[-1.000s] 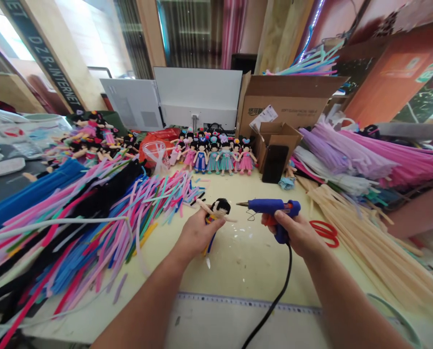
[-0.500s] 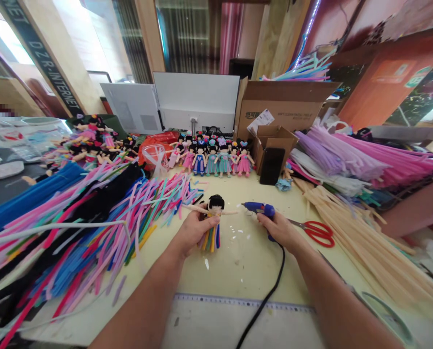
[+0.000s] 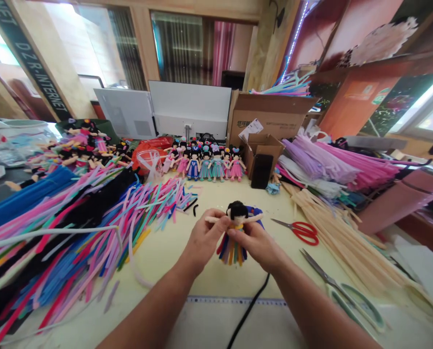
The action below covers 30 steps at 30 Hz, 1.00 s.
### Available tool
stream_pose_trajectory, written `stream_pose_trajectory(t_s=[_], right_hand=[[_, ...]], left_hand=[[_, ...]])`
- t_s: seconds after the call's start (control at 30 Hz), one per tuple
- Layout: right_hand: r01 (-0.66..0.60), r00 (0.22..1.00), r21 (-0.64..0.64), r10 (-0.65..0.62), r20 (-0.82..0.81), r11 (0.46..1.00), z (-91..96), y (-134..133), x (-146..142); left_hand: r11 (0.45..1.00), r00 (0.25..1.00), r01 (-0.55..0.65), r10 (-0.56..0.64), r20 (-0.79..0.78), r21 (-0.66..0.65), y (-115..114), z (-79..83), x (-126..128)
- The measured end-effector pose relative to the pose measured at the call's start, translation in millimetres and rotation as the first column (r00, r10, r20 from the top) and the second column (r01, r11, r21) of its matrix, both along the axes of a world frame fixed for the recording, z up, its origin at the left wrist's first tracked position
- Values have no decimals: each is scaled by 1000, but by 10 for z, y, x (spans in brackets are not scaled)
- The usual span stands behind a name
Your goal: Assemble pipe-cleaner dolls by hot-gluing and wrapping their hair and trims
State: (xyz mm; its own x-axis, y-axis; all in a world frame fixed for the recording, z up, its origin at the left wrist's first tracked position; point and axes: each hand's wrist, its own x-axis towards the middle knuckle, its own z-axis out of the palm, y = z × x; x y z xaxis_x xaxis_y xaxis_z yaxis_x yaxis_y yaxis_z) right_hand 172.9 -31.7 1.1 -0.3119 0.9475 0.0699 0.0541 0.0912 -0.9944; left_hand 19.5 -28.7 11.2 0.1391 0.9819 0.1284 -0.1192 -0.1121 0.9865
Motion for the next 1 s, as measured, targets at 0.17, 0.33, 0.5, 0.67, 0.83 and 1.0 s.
stream_pose_trajectory(t_s=[0.17,0.33,0.5,0.67,0.83,1.0], right_hand=[[66,986,-150,-88,-141,986,23,39,51],[11,994,-95,-22,-107,995,19,11,29],[-9,996,-72,3,-84,997,-74,2,20],[-8,996,-73,2,-92,997,-107,9,45],[4,995,-75,-12,-104,997,-120,2,55],[44,990,-95,-56,-131,995,-119,-19,40]], left_hand=[[976,965,-163,189,-183,145,24,223,-236],[976,915,-86,157,-371,201,-13,387,-163],[981,902,-99,159,-401,167,-28,406,-64],[985,881,-82,144,-450,154,-10,417,-35],[977,827,-85,179,-533,195,-5,432,25],[971,798,-108,211,-564,211,4,445,63]])
